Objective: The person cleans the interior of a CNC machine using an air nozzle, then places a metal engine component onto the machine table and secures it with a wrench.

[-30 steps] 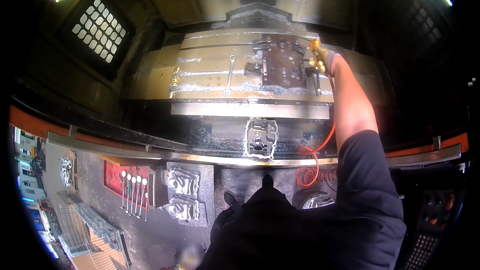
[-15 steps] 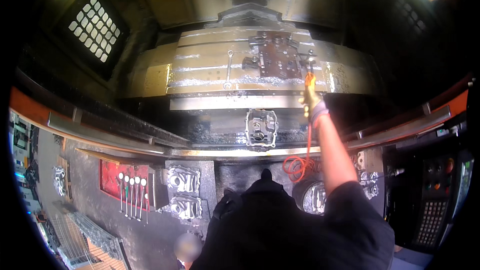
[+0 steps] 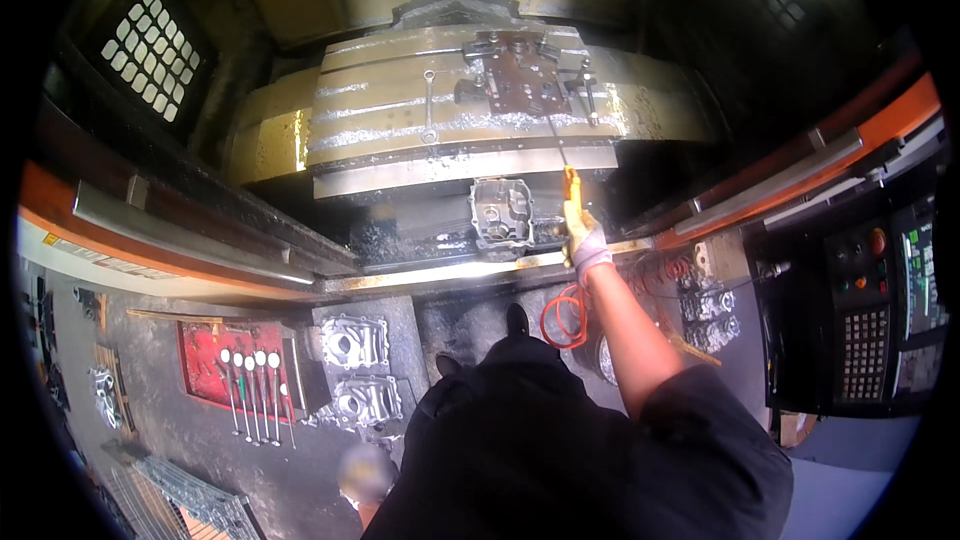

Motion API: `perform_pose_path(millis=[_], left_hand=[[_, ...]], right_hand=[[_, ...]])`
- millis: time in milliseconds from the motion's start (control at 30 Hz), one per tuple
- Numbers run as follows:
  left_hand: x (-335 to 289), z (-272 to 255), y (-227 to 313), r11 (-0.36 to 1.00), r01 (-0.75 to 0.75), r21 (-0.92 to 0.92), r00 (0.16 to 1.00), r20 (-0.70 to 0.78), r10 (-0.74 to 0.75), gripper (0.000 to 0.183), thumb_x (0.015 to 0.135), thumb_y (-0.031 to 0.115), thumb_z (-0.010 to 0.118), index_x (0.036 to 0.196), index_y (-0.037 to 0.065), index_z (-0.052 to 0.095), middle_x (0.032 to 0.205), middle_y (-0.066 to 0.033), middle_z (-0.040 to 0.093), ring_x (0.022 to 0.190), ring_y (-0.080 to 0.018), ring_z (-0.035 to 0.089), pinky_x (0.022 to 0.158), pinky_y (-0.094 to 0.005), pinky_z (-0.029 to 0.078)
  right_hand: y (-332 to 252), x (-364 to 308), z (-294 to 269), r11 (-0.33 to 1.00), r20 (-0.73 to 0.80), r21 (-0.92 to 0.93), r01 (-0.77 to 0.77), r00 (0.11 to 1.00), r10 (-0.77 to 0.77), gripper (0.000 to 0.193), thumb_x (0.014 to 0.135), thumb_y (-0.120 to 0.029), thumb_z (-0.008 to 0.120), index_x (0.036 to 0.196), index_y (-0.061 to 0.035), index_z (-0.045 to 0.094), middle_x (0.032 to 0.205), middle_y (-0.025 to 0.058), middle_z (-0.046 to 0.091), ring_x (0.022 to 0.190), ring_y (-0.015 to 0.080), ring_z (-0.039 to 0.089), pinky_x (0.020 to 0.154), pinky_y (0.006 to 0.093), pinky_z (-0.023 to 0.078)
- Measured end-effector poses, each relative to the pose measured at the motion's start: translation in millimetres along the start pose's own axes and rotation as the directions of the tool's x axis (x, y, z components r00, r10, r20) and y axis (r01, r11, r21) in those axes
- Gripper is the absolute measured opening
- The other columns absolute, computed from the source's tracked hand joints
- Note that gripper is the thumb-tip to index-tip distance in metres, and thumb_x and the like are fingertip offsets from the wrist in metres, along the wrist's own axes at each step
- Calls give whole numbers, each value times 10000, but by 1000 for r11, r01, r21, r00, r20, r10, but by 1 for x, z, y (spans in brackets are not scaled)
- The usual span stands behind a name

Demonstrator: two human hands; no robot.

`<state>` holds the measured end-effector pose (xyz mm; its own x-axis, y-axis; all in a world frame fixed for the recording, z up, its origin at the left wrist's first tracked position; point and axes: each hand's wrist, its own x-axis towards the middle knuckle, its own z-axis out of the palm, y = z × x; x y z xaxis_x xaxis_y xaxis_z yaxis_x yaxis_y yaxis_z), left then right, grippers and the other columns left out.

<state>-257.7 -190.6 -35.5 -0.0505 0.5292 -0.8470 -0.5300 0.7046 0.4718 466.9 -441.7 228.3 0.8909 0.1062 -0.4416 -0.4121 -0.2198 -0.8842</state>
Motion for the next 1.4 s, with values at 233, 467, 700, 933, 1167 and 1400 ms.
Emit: perform_pose_path(millis=[233, 467, 700, 933, 1167, 1400], left_hand=[[12, -2, 9, 1000, 15, 25, 1000, 21, -16, 508, 995, 522, 522, 1156, 79, 710, 1196, -87, 742, 1108, -262, 704, 968, -440, 573], [10, -1, 11, 999, 20, 48, 999, 36, -22, 506, 992, 521, 529, 1158, 79, 710, 1192, -88, 742, 1108, -263, 704, 966, -438, 573], [1, 5, 12, 998, 14, 60, 999, 43, -17, 505, 990, 521, 535, 1159, 79, 710, 1188, -89, 743, 1108, -264, 704, 963, -436, 574], [-12, 12, 11, 997, 4, 73, 999, 42, -7, 503, 987, 520, 541, 1161, 79, 710, 1184, -91, 744, 1108, -264, 704, 961, -433, 574], [-25, 25, 0, 998, -2, 63, 999, 50, -2, 502, 985, 520, 548, 1163, 79, 710, 1180, -92, 744, 1108, -265, 704, 959, -431, 574], [-44, 46, -11, 1000, -17, 25, 997, 70, 15, 501, 984, 516, 556, 1170, 75, 705, 1177, -95, 741, 1105, -266, 703, 953, -427, 575]], right_hand=[[37, -17, -23, 997, -120, 7, 83, 989, -82, 577, 991, -613, 592, 1017, -40, 658, 681, 60, 621, 386, 146, 486, 326, 322, 379], [52, -52, -12, 998, 99, -15, 67, 993, -66, 536, 999, -569, 604, 1173, -62, 595, 814, 49, 640, 406, 122, 479, 327, 293, 383], [40, -48, -40, 1000, 77, 8, 4, 997, -4, 544, 1024, -555, 564, 1225, -51, 597, 852, 65, 655, 414, 122, 483, 321, 291, 384], [49, -11, -101, 995, -33, 104, 5, 999, -2, 483, 1049, -518, 542, 1125, -47, 619, 855, 67, 666, 399, 134, 484, 305, 304, 375], [48, 7, -135, 997, 27, 72, -20, 999, 18, 480, 1048, -517, 547, 1164, -58, 628, 856, 48, 654, 407, 116, 478, 314, 292, 378], [23, -3, -136, 988, 261, 98, -120, 961, 91, 428, 1062, -440, 574, 1297, -84, 601, 900, -32, 621, 518, 64, 444, 431, 236, 339]])
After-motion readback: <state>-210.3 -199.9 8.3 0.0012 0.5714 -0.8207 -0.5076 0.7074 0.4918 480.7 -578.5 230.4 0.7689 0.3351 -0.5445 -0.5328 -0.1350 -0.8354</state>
